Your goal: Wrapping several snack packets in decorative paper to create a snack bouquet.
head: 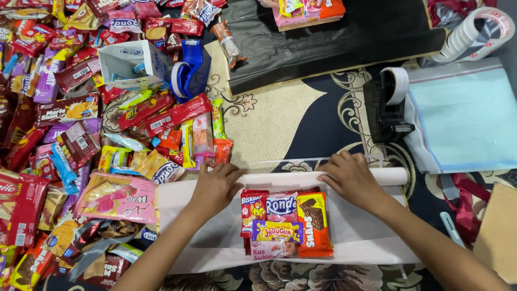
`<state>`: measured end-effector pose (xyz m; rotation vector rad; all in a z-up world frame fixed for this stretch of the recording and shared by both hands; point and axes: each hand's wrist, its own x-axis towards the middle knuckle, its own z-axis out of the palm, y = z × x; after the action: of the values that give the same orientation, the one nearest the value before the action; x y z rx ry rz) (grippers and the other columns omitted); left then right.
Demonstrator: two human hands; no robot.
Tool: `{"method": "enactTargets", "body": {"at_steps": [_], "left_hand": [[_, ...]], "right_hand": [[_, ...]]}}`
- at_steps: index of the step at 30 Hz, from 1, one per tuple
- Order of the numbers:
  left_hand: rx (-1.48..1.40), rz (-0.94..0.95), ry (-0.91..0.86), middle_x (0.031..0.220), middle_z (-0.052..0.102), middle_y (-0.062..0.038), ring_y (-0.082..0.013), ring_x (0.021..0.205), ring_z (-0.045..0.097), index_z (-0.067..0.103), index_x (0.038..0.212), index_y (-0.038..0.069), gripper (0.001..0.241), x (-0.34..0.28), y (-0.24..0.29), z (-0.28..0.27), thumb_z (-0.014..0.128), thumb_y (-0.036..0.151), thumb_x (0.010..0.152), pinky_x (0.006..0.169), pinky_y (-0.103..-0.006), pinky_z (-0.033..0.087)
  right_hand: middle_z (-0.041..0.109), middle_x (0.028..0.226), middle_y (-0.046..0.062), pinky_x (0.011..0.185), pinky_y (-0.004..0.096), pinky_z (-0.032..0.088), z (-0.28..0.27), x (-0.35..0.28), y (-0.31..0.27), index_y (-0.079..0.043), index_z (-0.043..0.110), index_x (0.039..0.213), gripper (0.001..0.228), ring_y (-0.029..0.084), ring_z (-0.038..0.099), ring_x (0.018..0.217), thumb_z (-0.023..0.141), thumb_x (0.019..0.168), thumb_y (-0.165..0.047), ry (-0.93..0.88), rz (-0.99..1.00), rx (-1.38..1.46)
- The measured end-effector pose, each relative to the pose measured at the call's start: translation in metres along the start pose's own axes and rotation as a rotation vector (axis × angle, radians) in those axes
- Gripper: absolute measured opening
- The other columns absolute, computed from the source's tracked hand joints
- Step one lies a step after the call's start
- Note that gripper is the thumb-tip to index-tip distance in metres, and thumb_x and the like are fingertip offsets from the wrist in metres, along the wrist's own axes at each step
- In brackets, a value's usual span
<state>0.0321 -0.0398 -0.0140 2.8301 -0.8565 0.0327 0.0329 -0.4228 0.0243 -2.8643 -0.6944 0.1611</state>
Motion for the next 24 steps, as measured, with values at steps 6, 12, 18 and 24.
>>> {"method": "enactTargets", "body": {"at_steps": [6, 12, 18, 24], "left_hand": [[-0.100, 0.061, 0.044, 0.093, 0.066, 0.006, -0.0132, 0.098, 0.064, 0.069, 0.097, 0.025, 0.014, -0.011, 0.008, -0.021, 0.076, 0.028, 0.085, 0.101, -0.0449, 0.035], [-0.145, 0.111, 0.094, 0.100, 0.075, 0.000, -0.0176, 0.105, 0.069, 0.073, 0.108, 0.021, 0.017, -0.028, 0.029, -0.053, 0.066, 0.018, 0.093, 0.101, -0.0436, 0.040], [-0.093, 0.117, 0.115, 0.095, 0.076, 0.002, -0.0163, 0.105, 0.068, 0.075, 0.099, 0.020, 0.009, -0.029, 0.028, -0.047, 0.066, 0.021, 0.096, 0.104, -0.0440, 0.038], [-0.083, 0.074, 0.158, 0.091, 0.077, 0.002, -0.0155, 0.102, 0.070, 0.072, 0.095, 0.020, 0.012, -0.031, 0.025, -0.033, 0.064, 0.027, 0.098, 0.104, -0.0427, 0.039]], "right_hand": [[0.070, 0.088, -0.009, 0.088, 0.036, 0.042, 0.003, -0.028, 0.001, -0.032, 0.076, 0.086, 0.008, 0.013, 0.064, 0.096, 0.073, 0.088, -0.039, 0.108, -0.058, 0.071], [0.073, 0.101, -0.006, 0.091, 0.043, 0.043, -0.015, -0.045, -0.016, -0.030, 0.075, 0.099, 0.013, 0.016, 0.066, 0.104, 0.063, 0.095, -0.035, 0.107, -0.144, -0.003], [0.072, 0.104, 0.002, 0.097, 0.051, 0.043, -0.022, -0.051, -0.039, -0.026, 0.072, 0.114, 0.038, 0.021, 0.066, 0.107, 0.061, 0.094, -0.057, 0.090, -0.061, 0.027], [0.070, 0.099, -0.001, 0.099, 0.050, 0.042, 0.002, -0.049, -0.034, -0.031, 0.075, 0.107, 0.025, 0.019, 0.066, 0.105, 0.061, 0.097, -0.049, 0.138, 0.010, 0.091]]}}
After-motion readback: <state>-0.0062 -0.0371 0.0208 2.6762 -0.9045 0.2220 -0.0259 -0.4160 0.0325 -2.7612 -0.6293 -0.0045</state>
